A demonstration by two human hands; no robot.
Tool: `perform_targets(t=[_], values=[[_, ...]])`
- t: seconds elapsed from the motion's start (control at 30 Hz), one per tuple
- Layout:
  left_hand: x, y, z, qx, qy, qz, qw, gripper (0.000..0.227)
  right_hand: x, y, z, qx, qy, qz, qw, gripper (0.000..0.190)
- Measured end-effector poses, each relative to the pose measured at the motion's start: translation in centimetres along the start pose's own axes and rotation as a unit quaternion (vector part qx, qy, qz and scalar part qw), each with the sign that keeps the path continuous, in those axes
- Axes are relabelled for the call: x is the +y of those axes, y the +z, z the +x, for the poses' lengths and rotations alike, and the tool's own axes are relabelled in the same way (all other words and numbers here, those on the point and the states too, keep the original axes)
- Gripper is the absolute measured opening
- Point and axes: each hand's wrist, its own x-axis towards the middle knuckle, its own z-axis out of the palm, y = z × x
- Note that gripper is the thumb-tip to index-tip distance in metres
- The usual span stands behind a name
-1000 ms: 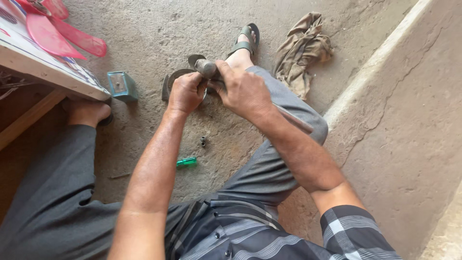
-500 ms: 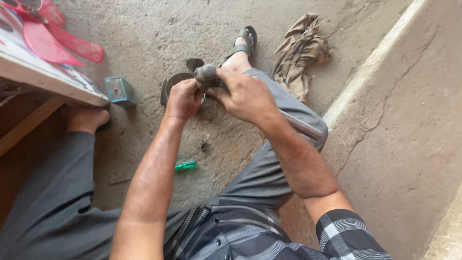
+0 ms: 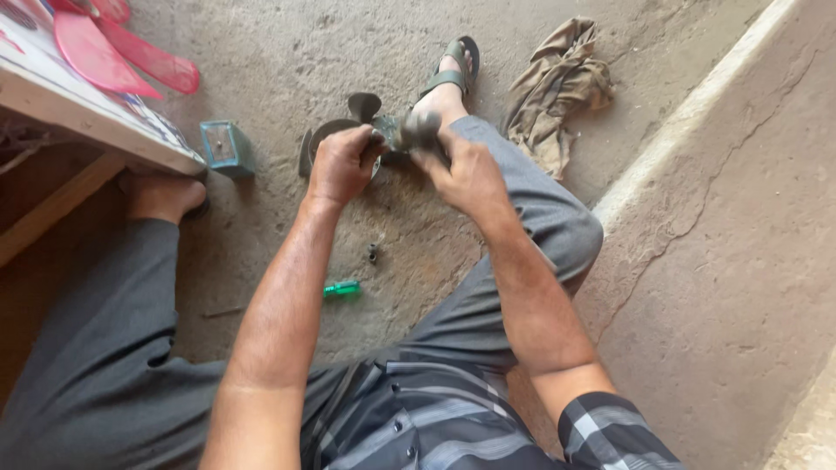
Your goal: The person sits on the floor and uses a hammer and punch to drive a pin into a circular metal component. They repeatedly position the punch and strike it with the hammer, occasionally using pliers to adjust the part.
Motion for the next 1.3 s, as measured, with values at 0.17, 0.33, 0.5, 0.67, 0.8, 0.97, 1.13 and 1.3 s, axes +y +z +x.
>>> perform_targets(t=[0.17, 0.33, 0.5, 0.67, 0.8, 0.97, 1.13, 1.3], values=[[0.1, 0.2, 0.5, -0.022, -0.058, -0.024, 0.998, 0.013, 6.1, 8.2, 0.8, -0.208, 0.13, -0.224, 0.943, 0.049], [-0.2, 0.3, -0.1, -0.01, -0.026, -0.022, 0.999, 0.015, 14.1, 18.4, -0.6, -0.132, -0.032, -0.33, 0.934, 0.024], [-0.6, 0.4, 0.0, -0.027, -0.066, -0.015, 0.997, 0.013, 18.5, 20.8, -0.7, -0.135, -0.016, -0.34, 0.93, 0.022], [-0.4, 0.4, 0.1, -0.025, -0.052, -0.029, 0.998, 0.015, 15.3, 17.9, 0.7, -0.146, 0.031, -0.175, 0.973, 0.039], [-0.2, 0.6, 0.1, -0.036, -0.04, 0.003, 0.999, 0.016, 9.9, 16.2, 1.0, -0.138, 0.173, 0.242, 0.945, 0.071], [0.2, 0.7, -0.1, -0.041, -0.091, 0.009, 0.995, 0.017, 4.4, 17.9, 2.5, -0.131, 0.271, 0.483, 0.822, 0.074], [0.7, 1.4, -1.6, -0.019, -0.041, 0.028, 0.999, 0.012, 4.9, 21.0, 2.0, -0.018, 0.132, 0.447, 0.884, 0.06], [1.0, 2.2, -2.7, -0.052, -0.002, 0.046, 0.998, 0.011, 6.4, 23.1, 1.4, 0.009, 0.062, 0.484, 0.873, 0.033]])
